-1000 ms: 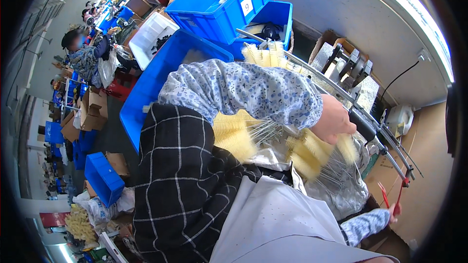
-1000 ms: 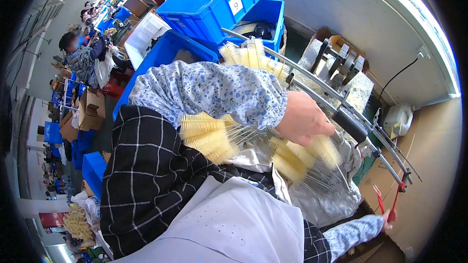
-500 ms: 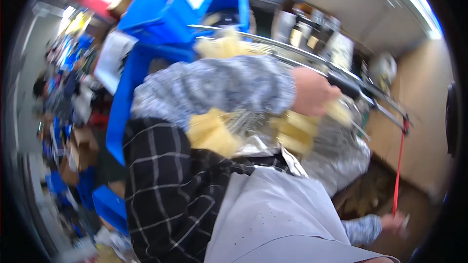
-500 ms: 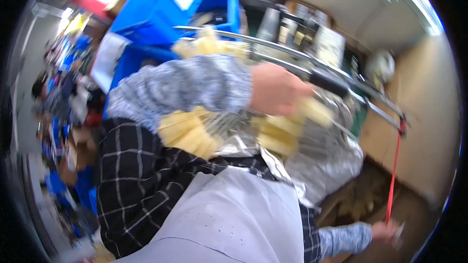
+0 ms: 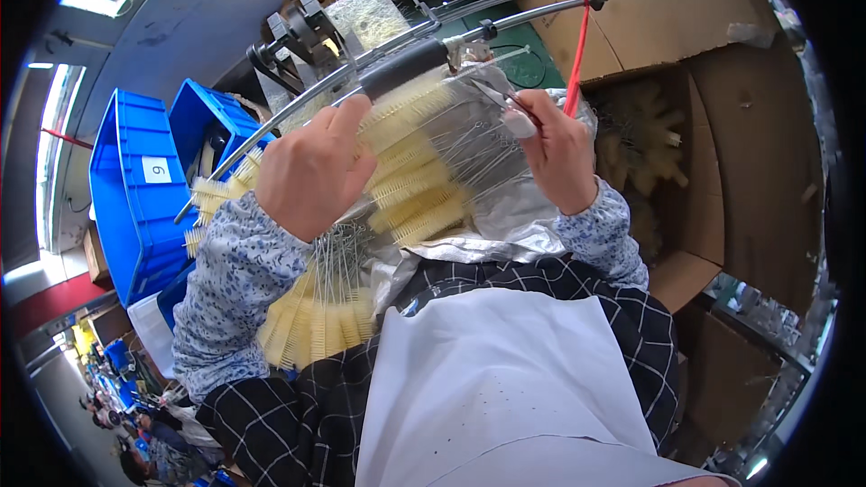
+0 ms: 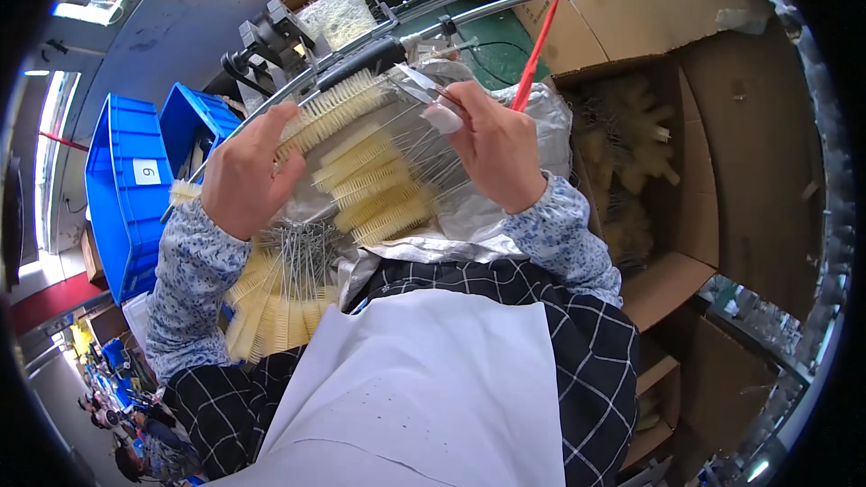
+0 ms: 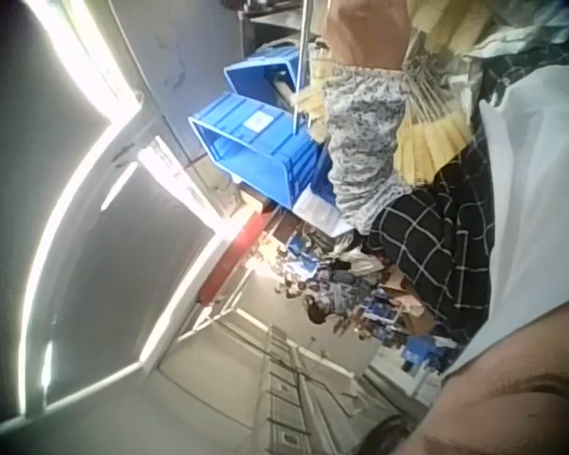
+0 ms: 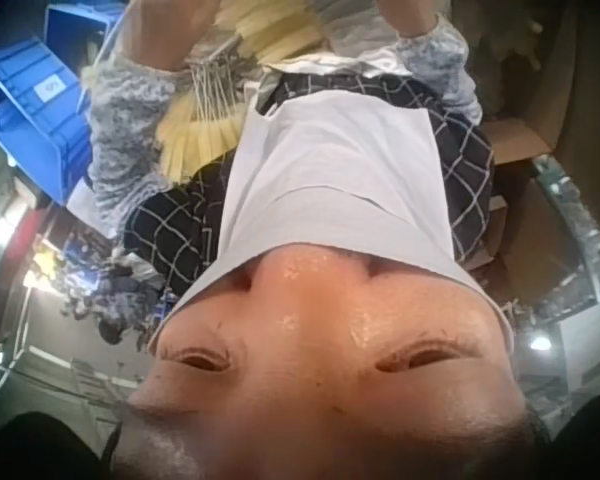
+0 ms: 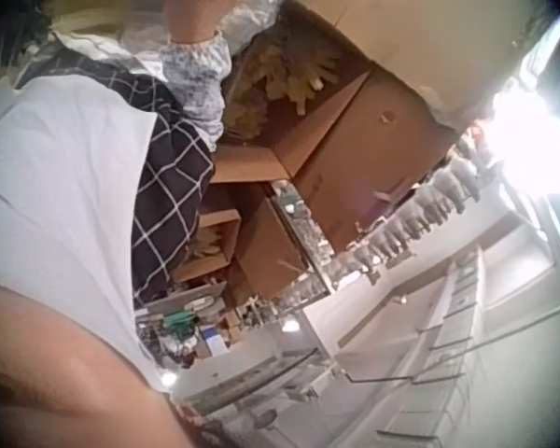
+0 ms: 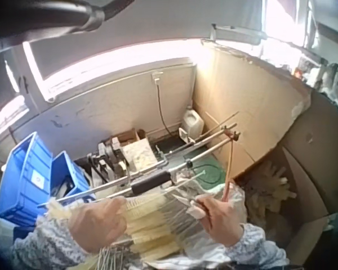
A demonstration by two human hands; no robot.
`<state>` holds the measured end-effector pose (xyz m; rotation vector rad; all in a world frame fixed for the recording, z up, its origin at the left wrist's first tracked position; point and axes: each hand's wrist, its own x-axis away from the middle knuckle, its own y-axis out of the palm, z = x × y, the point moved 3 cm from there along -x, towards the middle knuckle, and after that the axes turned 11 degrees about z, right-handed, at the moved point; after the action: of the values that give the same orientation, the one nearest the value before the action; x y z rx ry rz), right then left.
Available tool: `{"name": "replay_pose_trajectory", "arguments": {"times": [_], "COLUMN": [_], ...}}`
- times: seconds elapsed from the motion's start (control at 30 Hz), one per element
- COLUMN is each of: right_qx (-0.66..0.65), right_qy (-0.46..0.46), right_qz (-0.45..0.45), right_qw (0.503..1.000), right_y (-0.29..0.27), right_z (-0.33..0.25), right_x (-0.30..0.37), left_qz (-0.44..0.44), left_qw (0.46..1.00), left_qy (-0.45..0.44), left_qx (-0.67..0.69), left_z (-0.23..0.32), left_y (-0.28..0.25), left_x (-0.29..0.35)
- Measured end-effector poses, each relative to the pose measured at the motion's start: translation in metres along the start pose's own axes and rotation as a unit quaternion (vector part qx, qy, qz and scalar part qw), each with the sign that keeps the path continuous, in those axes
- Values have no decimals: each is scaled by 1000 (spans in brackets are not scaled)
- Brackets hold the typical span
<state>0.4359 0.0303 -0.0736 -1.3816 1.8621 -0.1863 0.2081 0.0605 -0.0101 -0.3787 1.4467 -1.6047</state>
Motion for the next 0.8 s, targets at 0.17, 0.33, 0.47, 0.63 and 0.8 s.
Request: {"name": "replay_pose_trajectory", "arguments": {"times": [0.17, 0.33, 0.47, 0.63, 0.8], "right_qx": [18, 12, -12, -39, -53], "right_qy": [19, 49, 45, 68, 99], "right_qz": [-20, -37, -36, -47, -47], "right_qw": [999, 998, 998, 996, 993], "right_y": [11, 20, 23, 24, 21], "right_z": [2, 6, 8, 9, 12], "right_x": [-2, -6, -7, -7, -6], "left_qz": [22, 103, 107, 98, 57], "left_qw": [984, 951, 947, 945, 962], "left_qy": [67, 167, 182, 185, 141], "left_qx": [-164, -237, -242, -251, -225], "left_z": [8, 13, 15, 17, 14], "left_y": [3, 2, 2, 0, 1], "left_x": [4, 2, 1, 1, 6]}}
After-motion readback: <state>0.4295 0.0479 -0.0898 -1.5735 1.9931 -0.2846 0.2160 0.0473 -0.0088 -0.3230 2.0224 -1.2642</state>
